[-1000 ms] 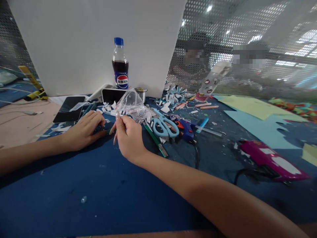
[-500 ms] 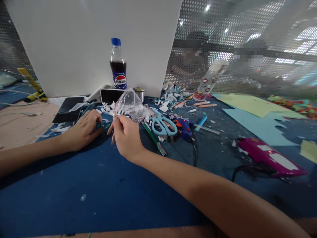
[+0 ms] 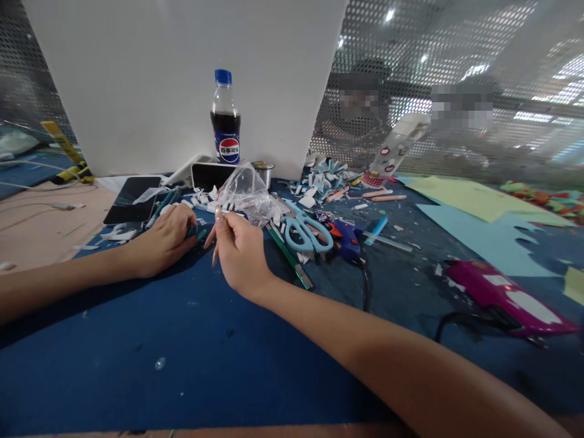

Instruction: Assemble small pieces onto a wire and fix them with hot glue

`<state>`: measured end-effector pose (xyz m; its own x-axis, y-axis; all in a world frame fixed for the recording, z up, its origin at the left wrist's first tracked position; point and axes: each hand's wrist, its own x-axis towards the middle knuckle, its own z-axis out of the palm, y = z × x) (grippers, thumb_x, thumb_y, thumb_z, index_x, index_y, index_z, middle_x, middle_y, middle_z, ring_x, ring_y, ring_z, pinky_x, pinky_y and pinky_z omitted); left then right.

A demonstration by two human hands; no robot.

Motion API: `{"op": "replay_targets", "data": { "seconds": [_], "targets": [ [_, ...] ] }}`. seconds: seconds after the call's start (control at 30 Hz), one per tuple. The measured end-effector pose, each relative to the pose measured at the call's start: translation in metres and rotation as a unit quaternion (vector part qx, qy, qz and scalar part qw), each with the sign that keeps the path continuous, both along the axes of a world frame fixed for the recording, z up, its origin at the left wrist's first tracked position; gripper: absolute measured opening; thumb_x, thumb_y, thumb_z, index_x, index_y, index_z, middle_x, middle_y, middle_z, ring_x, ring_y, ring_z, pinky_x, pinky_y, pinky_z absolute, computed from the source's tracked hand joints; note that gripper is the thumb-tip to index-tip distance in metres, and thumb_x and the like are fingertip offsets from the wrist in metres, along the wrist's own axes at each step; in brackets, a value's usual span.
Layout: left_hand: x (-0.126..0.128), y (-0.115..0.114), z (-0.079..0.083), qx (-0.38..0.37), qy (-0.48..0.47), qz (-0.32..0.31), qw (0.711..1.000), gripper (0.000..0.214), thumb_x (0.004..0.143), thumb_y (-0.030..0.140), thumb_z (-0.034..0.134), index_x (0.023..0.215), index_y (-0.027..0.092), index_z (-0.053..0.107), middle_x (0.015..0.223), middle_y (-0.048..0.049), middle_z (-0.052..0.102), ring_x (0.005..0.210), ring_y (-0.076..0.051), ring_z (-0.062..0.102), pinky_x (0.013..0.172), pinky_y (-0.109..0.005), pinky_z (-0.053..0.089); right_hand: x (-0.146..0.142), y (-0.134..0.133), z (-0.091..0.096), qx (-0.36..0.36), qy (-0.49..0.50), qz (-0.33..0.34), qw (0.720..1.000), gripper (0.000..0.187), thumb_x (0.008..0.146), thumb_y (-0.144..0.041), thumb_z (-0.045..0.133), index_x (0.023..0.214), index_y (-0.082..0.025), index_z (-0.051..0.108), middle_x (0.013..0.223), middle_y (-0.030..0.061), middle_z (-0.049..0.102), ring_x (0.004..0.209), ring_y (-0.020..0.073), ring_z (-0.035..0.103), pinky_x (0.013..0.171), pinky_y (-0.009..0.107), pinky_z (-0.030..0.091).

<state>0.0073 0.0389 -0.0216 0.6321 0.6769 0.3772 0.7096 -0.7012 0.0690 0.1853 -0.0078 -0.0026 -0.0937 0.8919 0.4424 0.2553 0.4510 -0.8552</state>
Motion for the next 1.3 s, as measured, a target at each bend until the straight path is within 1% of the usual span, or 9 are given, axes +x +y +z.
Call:
{"op": "replay_targets", "data": {
  "seconds": [0.1, 0.2, 0.43, 0.57, 0.73, 0.9, 1.07, 1.2, 1.3],
  "targets": [
    [0.001, 0.0, 0.0, -0.005, -0.013, -0.006, 1.0, 0.016, 0.088, 0.031, 0.035, 0.091, 0.015, 0.036, 0.092, -0.0093, 0.042, 0.085, -0.022, 0.041, 0.078, -0.042, 0.041, -0.001, 0.0, 0.0, 0.013, -0.002, -0.004, 1.0, 0.037, 0.093, -0.031, 0.039, 0.059, -0.018, 0.048, 0.042, -0.006, 0.045, 0.037, 0.0056, 0.049, 0.049, 0.019, 0.042],
    [0.002, 0.0, -0.001, -0.016, 0.004, 0.002, 1.0, 0.02, 0.087, 0.035, 0.036, 0.091, 0.015, 0.036, 0.092, -0.0092, 0.042, 0.086, -0.023, 0.041, 0.078, -0.043, 0.041, -0.001, 0.0, 0.0, 0.013, -0.003, -0.003, 1.0, 0.036, 0.093, -0.03, 0.039, 0.06, -0.018, 0.047, 0.042, -0.0063, 0.045, 0.037, 0.0057, 0.049, 0.05, 0.02, 0.043],
    [0.001, 0.001, -0.001, -0.014, 0.031, 0.019, 0.999, 0.013, 0.088, 0.028, 0.033, 0.09, 0.016, 0.035, 0.091, -0.0085, 0.041, 0.082, -0.021, 0.042, 0.077, -0.043, 0.042, -0.001, 0.0, 0.0, -0.006, 0.0, 0.01, 1.0, 0.036, 0.093, -0.031, 0.039, 0.06, -0.018, 0.048, 0.043, -0.0058, 0.045, 0.037, 0.0063, 0.048, 0.046, 0.019, 0.042],
    [0.0, 0.0, 0.0, 0.008, 0.009, 0.01, 1.0, 0.007, 0.088, 0.021, 0.032, 0.092, 0.015, 0.034, 0.094, -0.0104, 0.041, 0.085, -0.022, 0.041, 0.078, -0.042, 0.042, 0.0, -0.001, 0.0, -0.006, 0.001, 0.01, 1.0, 0.037, 0.093, -0.032, 0.039, 0.06, -0.018, 0.049, 0.043, -0.0057, 0.045, 0.037, 0.0061, 0.049, 0.046, 0.019, 0.042],
    [0.002, 0.0, 0.0, 0.01, -0.004, 0.004, 1.0, 0.014, 0.088, 0.028, 0.038, 0.093, 0.016, 0.033, 0.093, -0.0099, 0.042, 0.085, -0.022, 0.042, 0.078, -0.042, 0.043, 0.0, -0.001, 0.001, -0.003, 0.0, 0.007, 1.0, 0.036, 0.092, -0.029, 0.04, 0.059, -0.018, 0.048, 0.042, -0.0062, 0.045, 0.037, 0.006, 0.049, 0.048, 0.02, 0.042],
    [0.002, 0.001, -0.002, 0.039, -0.001, 0.004, 0.999, 0.006, 0.087, 0.02, 0.035, 0.091, 0.016, 0.035, 0.09, -0.0087, 0.041, 0.082, -0.021, 0.041, 0.077, -0.042, 0.043, -0.001, -0.001, 0.001, -0.002, -0.003, 0.005, 1.0, 0.036, 0.092, -0.029, 0.04, 0.058, -0.018, 0.048, 0.042, -0.0061, 0.045, 0.038, 0.0061, 0.049, 0.048, 0.02, 0.042],
    [0.003, -0.003, 0.006, 0.071, -0.028, 0.003, 0.997, 0.005, 0.087, 0.02, 0.035, 0.087, 0.015, 0.038, 0.087, -0.0086, 0.041, 0.081, -0.02, 0.039, 0.076, -0.04, 0.041, -0.001, -0.001, 0.002, -0.004, 0.001, 0.015, 1.0, 0.037, 0.092, -0.031, 0.039, 0.058, -0.019, 0.048, 0.042, -0.0061, 0.045, 0.036, 0.0062, 0.049, 0.046, 0.02, 0.042],
    [0.005, -0.005, 0.013, 0.044, 0.037, -0.043, 0.997, 0.016, 0.089, 0.023, 0.034, 0.084, 0.016, 0.047, 0.086, -0.0075, 0.044, 0.079, -0.02, 0.038, 0.073, -0.039, 0.039, -0.001, 0.0, 0.001, -0.002, 0.0, 0.01, 1.0, 0.037, 0.092, -0.031, 0.04, 0.058, -0.019, 0.048, 0.041, -0.0064, 0.045, 0.036, 0.006, 0.048, 0.046, 0.02, 0.041],
    [0.006, -0.005, 0.015, 0.044, 0.089, -0.053, 0.994, 0.025, 0.091, 0.026, 0.032, 0.083, 0.017, 0.053, 0.087, -0.0086, 0.046, 0.079, -0.021, 0.038, 0.071, -0.037, 0.037, 0.0, 0.0, 0.0, 0.006, -0.002, 0.011, 1.0, 0.037, 0.093, -0.031, 0.04, 0.059, -0.018, 0.049, 0.042, -0.0063, 0.045, 0.037, 0.0059, 0.049, 0.048, 0.019, 0.041]
  ]
}}
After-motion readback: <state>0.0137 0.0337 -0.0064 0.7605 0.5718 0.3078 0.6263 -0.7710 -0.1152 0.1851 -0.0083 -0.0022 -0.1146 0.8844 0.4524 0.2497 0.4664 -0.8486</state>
